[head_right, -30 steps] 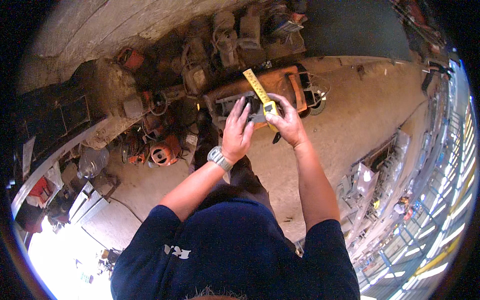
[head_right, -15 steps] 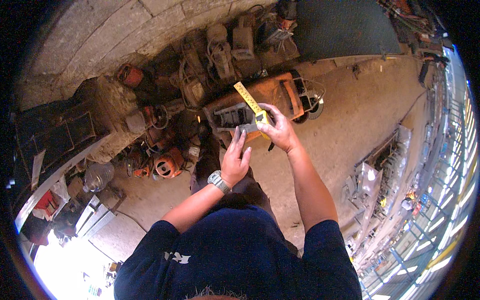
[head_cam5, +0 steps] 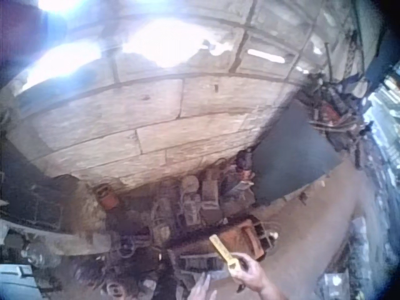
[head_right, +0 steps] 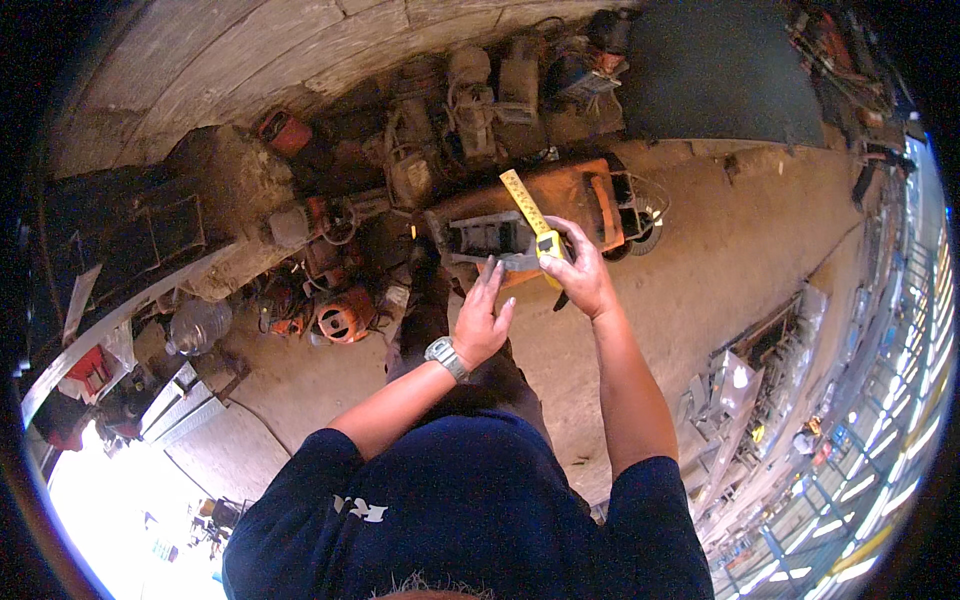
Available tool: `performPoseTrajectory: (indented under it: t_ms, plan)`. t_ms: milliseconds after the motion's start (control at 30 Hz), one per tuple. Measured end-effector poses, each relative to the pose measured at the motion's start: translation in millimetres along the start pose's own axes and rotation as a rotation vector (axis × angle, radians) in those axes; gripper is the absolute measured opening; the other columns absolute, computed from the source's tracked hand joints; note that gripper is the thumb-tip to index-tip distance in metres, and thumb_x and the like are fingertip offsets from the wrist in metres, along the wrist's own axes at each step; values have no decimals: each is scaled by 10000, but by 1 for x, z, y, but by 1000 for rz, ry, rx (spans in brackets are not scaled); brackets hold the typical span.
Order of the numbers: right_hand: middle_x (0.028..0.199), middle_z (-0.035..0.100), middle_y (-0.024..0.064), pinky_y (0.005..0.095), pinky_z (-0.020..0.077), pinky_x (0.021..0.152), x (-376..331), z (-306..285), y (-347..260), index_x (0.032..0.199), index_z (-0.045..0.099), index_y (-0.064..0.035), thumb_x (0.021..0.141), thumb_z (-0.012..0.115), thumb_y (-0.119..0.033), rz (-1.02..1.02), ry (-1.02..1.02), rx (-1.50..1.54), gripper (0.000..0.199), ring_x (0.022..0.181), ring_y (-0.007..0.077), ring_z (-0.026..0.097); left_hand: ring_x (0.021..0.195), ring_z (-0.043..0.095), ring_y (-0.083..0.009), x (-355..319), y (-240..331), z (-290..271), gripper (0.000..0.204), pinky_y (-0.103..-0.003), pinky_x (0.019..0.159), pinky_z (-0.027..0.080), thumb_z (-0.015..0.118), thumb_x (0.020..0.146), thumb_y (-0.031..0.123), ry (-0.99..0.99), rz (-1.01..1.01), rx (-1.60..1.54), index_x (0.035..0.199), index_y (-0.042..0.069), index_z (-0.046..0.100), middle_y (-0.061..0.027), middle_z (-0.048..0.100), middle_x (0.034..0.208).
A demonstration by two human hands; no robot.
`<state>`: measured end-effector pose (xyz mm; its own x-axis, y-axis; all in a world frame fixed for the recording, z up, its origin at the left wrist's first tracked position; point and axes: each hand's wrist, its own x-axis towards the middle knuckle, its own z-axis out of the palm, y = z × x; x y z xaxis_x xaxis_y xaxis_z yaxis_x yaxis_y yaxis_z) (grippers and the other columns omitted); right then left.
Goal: The person sits on the workshop floor and uses a tape measure to measure various metal parts and tools. They handle a motor-like component, a metal bracket, and a power tool, taking measurements and placing items back down.
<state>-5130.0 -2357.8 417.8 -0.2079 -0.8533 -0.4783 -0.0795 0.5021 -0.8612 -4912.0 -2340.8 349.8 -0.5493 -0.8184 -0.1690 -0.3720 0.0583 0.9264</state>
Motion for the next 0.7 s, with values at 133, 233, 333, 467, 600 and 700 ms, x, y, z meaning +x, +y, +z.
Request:
performPoseTrajectory:
  t_ms: [133, 233, 333, 467, 600, 700]
  plan:
    - [1337, 580, 123, 346, 402, 1098, -2, 2, -4, 1395, 515, 19, 817, 727, -208, 21, -5, 58, 656, 1266, 206, 530, 1416, 404, -441, -2, -3, -2, 727, -460, 1160, 356, 661, 915, 148, 4, 23, -6, 1546, 8, 328, -312, 336, 1566]
    - [1329, 580, 121, 347, 412, 1088, -1, 2, -9, 1399, 513, 17, 817, 728, -212, 16, -10, 38, 661, 1256, 204, 535, 1417, 403, -442, -2, -8, 0, 722, -451, 1168, 352, 648, 921, 150, 4, 13, 5, 1540, -22, 316, -308, 340, 1567]
    - [1314, 586, 107, 343, 425, 1072, 0, 4, -11, 1407, 512, 6, 813, 734, -216, 33, -17, 44, 672, 1227, 196, 551, 1425, 395, -443, -4, -17, 2, 719, -437, 1178, 348, 629, 937, 161, -8, -41, 27, 1533, -57, 291, -305, 345, 1568]
    - [1316, 588, 89, 337, 426, 1067, -2, 4, -12, 1409, 516, -6, 813, 735, -223, 36, -9, 18, 672, 1220, 188, 554, 1432, 380, -440, -3, -31, 3, 712, -430, 1186, 336, 630, 935, 170, -24, -95, 33, 1523, -66, 303, -308, 347, 1564]
    - [1305, 600, 103, 341, 418, 1081, -1, 4, -11, 1385, 537, -1, 810, 728, -207, 9, -3, 0, 640, 1227, 200, 554, 1407, 410, -438, 0, -43, 2, 692, -434, 1169, 359, 628, 939, 196, -22, -131, 37, 1505, -73, 334, -314, 371, 1545]
    - [1306, 599, 106, 344, 409, 1092, -1, 8, -13, 1379, 539, 7, 808, 724, -202, -21, 7, -10, 635, 1236, 206, 551, 1404, 406, -448, 0, -59, 7, 705, -435, 1164, 364, 644, 912, 182, -94, -254, 15, 1488, -91, 341, -324, 372, 1537]
